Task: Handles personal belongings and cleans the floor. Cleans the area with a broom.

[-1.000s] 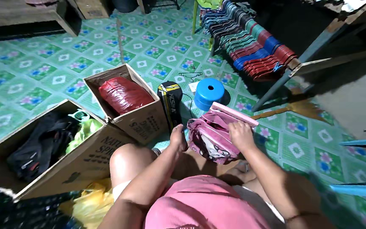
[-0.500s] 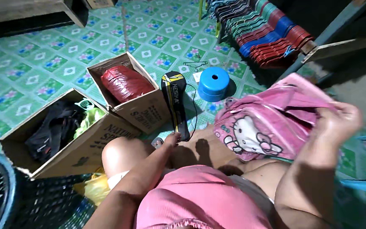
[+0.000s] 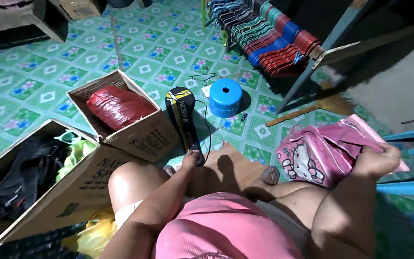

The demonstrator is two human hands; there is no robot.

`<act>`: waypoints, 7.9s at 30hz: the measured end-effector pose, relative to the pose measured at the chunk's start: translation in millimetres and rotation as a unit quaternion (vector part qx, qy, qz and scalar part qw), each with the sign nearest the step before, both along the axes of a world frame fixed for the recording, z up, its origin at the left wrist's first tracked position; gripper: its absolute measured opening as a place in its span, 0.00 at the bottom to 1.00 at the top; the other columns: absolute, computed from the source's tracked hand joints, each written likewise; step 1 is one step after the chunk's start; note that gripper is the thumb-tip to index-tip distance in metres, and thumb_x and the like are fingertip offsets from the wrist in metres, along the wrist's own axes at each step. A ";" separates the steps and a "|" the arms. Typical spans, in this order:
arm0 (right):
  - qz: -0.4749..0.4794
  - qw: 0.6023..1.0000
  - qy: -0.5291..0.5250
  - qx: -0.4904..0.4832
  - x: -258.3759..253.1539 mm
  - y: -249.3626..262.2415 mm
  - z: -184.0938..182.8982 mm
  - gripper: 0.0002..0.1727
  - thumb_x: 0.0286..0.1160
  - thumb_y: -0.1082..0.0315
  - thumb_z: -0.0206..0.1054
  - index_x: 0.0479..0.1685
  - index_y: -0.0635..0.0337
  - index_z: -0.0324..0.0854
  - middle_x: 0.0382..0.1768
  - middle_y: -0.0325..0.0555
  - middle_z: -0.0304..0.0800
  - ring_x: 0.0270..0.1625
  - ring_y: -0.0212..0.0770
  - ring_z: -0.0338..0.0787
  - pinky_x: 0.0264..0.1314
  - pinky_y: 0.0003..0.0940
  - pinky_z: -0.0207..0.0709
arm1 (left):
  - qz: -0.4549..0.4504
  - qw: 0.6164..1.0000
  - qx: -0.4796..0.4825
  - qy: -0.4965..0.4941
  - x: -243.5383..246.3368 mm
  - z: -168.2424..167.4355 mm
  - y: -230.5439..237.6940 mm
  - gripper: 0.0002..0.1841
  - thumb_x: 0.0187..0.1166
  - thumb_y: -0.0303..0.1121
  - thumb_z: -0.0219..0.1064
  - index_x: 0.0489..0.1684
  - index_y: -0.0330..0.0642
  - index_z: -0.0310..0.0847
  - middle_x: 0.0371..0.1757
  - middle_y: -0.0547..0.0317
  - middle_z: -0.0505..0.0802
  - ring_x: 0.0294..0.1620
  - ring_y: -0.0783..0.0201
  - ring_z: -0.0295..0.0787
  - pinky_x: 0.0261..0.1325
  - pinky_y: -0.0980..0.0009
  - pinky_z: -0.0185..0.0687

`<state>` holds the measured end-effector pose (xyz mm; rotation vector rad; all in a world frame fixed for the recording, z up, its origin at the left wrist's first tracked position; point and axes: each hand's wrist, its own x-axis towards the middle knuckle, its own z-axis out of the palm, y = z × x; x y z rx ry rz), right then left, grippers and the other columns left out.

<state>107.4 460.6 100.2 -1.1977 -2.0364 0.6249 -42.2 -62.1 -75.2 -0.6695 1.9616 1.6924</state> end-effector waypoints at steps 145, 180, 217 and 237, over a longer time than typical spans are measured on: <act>0.380 0.841 -0.379 -0.071 -579.8 -257.5 -66.7 0.36 0.68 0.67 0.74 0.80 0.64 0.72 0.69 0.69 0.83 0.73 0.68 0.83 0.71 0.72 0.75 | 0.131 0.891 -0.131 0.415 -126.0 181.7 -105.9 0.42 0.58 0.25 0.74 0.79 0.27 0.58 0.66 0.55 0.85 0.61 0.78 0.86 0.62 0.79 0.86; 0.341 0.813 -0.423 -0.209 -377.0 -151.6 -63.4 0.25 0.76 0.69 0.70 0.72 0.64 0.76 0.48 0.61 0.85 0.34 0.48 0.83 0.40 0.48 0.81 | 0.137 0.886 -0.119 0.427 -104.3 184.4 -119.7 0.40 0.59 0.25 0.74 0.79 0.28 0.66 0.62 0.52 0.90 0.58 0.74 0.90 0.59 0.76 0.88; 0.480 0.767 -0.422 0.058 -120.1 -131.2 140.4 0.36 0.59 0.73 0.86 0.75 0.52 0.83 0.54 0.57 0.95 0.53 0.61 0.94 0.56 0.71 0.83 | 0.080 0.931 -0.212 0.287 -121.7 162.5 -133.4 0.37 0.65 0.28 0.77 0.81 0.53 0.73 0.62 0.49 0.92 0.59 0.52 0.91 0.61 0.42 0.84; 0.449 0.770 -0.417 -0.181 -72.3 -137.4 79.3 0.18 0.77 0.70 0.74 0.66 0.55 0.86 0.49 0.52 0.92 0.47 0.45 0.90 0.53 0.51 0.83 | 0.092 0.929 -0.198 0.299 -124.1 160.8 -134.4 0.38 0.63 0.27 0.77 0.81 0.49 0.72 0.65 0.46 0.90 0.62 0.52 0.89 0.64 0.45 0.84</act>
